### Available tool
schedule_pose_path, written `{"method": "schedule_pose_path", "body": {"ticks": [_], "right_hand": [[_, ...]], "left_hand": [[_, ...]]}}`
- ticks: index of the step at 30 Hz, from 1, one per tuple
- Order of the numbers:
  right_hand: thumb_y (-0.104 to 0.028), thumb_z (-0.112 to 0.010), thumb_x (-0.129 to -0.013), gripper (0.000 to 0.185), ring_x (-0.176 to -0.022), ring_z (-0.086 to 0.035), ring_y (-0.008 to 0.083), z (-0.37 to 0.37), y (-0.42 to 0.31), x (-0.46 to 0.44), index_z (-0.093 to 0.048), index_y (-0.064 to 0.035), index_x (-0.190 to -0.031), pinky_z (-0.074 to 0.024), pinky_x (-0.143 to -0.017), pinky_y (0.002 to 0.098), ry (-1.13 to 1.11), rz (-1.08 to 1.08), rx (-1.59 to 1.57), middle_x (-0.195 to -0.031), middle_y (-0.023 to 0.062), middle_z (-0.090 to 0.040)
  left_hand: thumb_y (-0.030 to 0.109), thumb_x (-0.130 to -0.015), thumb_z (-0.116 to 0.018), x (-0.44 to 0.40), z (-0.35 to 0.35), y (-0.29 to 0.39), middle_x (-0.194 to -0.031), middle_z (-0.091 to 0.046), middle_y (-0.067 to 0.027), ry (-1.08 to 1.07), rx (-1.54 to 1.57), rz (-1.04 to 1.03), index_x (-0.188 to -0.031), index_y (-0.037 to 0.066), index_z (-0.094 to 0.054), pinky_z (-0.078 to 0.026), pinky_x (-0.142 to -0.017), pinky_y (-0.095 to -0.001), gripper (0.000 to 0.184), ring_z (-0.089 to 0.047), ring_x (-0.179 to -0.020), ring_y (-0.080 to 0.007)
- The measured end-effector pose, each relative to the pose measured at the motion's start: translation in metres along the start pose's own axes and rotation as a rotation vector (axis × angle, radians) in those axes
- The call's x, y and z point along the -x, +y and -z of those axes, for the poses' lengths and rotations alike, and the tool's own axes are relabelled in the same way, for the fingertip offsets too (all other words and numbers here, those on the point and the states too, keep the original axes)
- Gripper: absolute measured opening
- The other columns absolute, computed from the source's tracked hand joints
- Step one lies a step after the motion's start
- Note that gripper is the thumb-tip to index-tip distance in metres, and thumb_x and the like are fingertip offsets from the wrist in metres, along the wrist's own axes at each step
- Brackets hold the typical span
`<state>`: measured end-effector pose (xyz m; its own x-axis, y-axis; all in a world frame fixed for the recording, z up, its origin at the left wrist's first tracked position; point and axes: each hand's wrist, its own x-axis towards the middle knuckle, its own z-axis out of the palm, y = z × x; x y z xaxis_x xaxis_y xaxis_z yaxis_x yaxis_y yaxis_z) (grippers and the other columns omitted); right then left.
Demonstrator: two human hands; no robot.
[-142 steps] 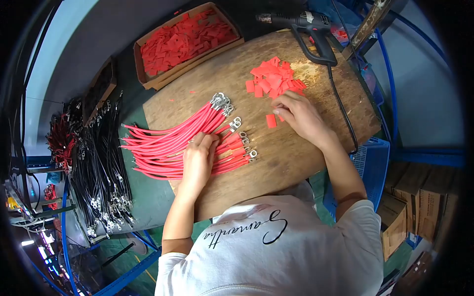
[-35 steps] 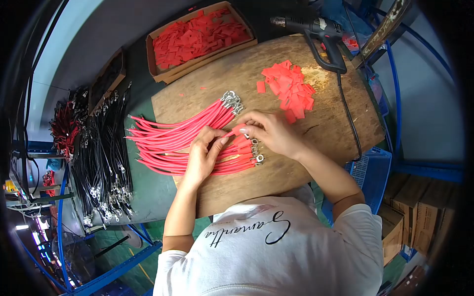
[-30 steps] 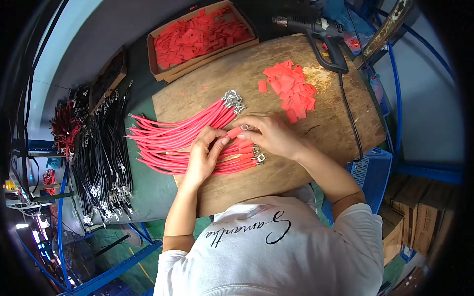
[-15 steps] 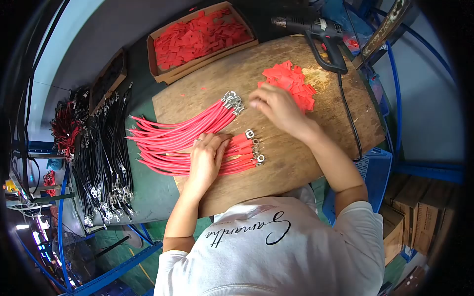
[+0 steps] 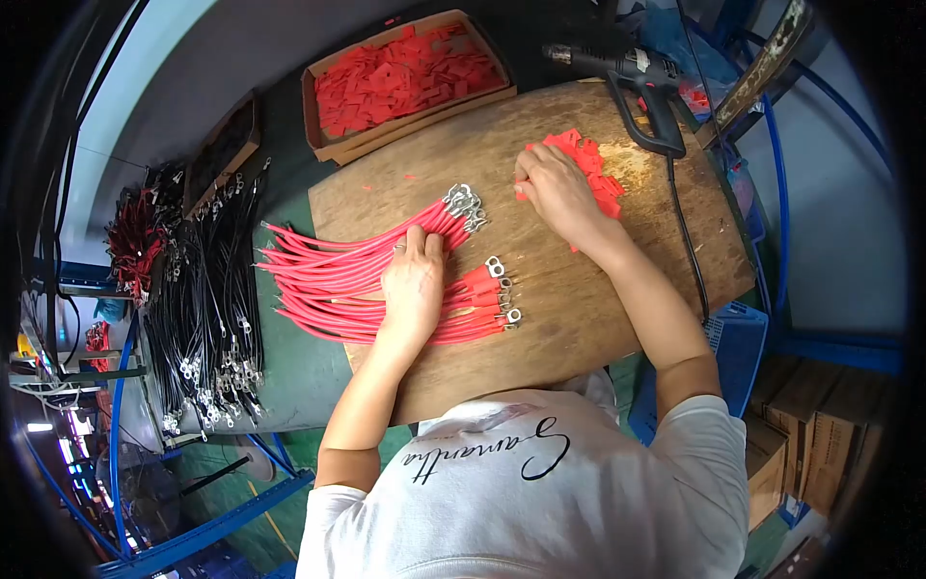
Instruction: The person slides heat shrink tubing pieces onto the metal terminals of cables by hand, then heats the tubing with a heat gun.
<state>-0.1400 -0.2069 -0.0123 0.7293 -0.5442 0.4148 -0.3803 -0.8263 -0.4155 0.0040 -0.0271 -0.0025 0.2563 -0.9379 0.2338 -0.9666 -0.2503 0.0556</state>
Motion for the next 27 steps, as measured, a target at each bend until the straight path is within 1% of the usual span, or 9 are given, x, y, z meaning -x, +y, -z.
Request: {"method": "schedule_pose_path", "body": {"ticks": [2, 4, 8, 10, 11, 13, 16, 24, 27], "right_hand": [[-0.005, -0.066, -0.077, 0.016, -0.077, -0.054, 0.0246, 0.009, -0.007, 0.004, -0.052, -0.0009, -0.084, -0.0436, -0.069, 0.0338, -0.063, -0.050, -0.163, -0.081, 0.0097, -0.053], [-0.005, -0.063, -0.082, 0.013, -0.067, -0.053, 0.0163, 0.014, -0.013, 0.009, -0.053, 0.0000, -0.088, -0.0431, -0.062, 0.0284, -0.074, -0.159, -0.389, -0.074, 0.0064, -0.053], [-0.007, -0.062, -0.084, 0.015, -0.068, -0.051, 0.0090, 0.023, -0.021, 0.021, -0.054, 0.0007, -0.095, -0.0420, -0.061, 0.0245, -0.103, -0.207, -0.502, -0.077, 0.0037, -0.054], [-0.008, -0.061, -0.086, 0.017, -0.070, -0.051, 0.0065, 0.023, -0.025, 0.025, -0.056, -0.0002, -0.100, -0.0431, -0.063, 0.0230, -0.173, -0.227, -0.634, -0.081, 0.0012, -0.057], [-0.008, -0.061, -0.086, 0.017, -0.070, -0.051, 0.0065, 0.022, -0.029, 0.027, -0.056, -0.0002, -0.100, -0.0431, -0.063, 0.0230, -0.174, -0.227, -0.635, -0.081, 0.0012, -0.057], [-0.010, -0.060, -0.089, 0.017, -0.073, -0.051, 0.0054, 0.021, -0.035, 0.030, -0.056, -0.0015, -0.103, -0.0441, -0.065, 0.0218, -0.228, -0.340, -0.919, -0.084, -0.0002, -0.057], [-0.013, -0.059, -0.090, 0.018, -0.074, -0.051, 0.0049, 0.016, -0.036, 0.037, -0.055, -0.0026, -0.105, -0.0445, -0.067, 0.0207, -0.240, -0.339, -0.987, -0.087, -0.0011, -0.057], [-0.012, -0.059, -0.091, 0.018, -0.076, -0.052, 0.0044, 0.017, -0.038, 0.040, -0.054, -0.0029, -0.106, -0.0440, -0.067, 0.0197, -0.241, -0.354, -1.010, -0.088, -0.0009, -0.056], [-0.012, -0.058, -0.091, 0.017, -0.077, -0.052, 0.0046, 0.019, -0.042, 0.038, -0.055, -0.0021, -0.105, -0.0443, -0.068, 0.0202, -0.271, -0.311, -0.959, -0.088, -0.0005, -0.056]], "left_hand": [[0.009, -0.078, -0.061, 0.001, 0.000, -0.001, -0.084, -0.049, -0.0109, 0.007, -0.026, 0.021, -0.084, 0.005, -0.055, -0.050, -0.064, -0.0381, 0.009, -0.057, -0.080, -0.0265], [0.009, -0.076, -0.063, 0.003, 0.001, -0.007, -0.084, -0.051, -0.0108, 0.065, 0.065, -0.039, -0.085, 0.006, -0.056, -0.048, -0.064, -0.0383, 0.012, -0.056, -0.079, -0.0258], [0.008, -0.076, -0.066, 0.013, 0.021, -0.010, -0.084, -0.053, -0.0116, 0.193, 0.244, -0.106, -0.086, 0.003, -0.056, -0.046, -0.064, -0.0365, 0.015, -0.056, -0.077, -0.0260], [0.006, -0.079, -0.064, 0.017, 0.024, -0.010, -0.084, -0.054, -0.0145, -0.027, 0.742, 0.080, -0.087, 0.000, -0.054, -0.044, -0.069, -0.0403, 0.014, -0.055, -0.080, -0.0331], [0.004, -0.081, -0.063, 0.018, 0.022, -0.009, -0.083, -0.055, -0.0152, -0.007, 0.823, 0.078, -0.088, -0.002, -0.054, -0.044, -0.070, -0.0393, 0.013, -0.056, -0.080, -0.0334], [0.005, -0.081, -0.062, 0.017, 0.023, -0.009, -0.084, -0.055, -0.0153, -0.054, 0.847, 0.079, -0.089, -0.001, -0.056, -0.045, -0.071, -0.0388, 0.012, -0.056, -0.080, -0.0330], [0.007, -0.084, -0.061, 0.016, 0.022, -0.011, -0.084, -0.055, -0.0155, -0.085, 0.876, 0.071, -0.090, 0.000, -0.060, -0.045, -0.072, -0.0380, 0.010, -0.057, -0.081, -0.0322], [0.011, -0.087, -0.058, 0.015, 0.018, -0.020, -0.085, -0.057, -0.0168, -0.099, 0.898, 0.079, -0.093, -0.001, -0.063, -0.045, -0.073, -0.0378, 0.014, -0.058, -0.082, -0.0322], [0.009, -0.087, -0.058, 0.015, 0.019, -0.020, -0.083, -0.059, -0.0147, -0.107, 0.878, 0.069, -0.094, -0.003, -0.062, -0.045, -0.073, -0.0334, 0.014, -0.058, -0.079, -0.0270]]}}
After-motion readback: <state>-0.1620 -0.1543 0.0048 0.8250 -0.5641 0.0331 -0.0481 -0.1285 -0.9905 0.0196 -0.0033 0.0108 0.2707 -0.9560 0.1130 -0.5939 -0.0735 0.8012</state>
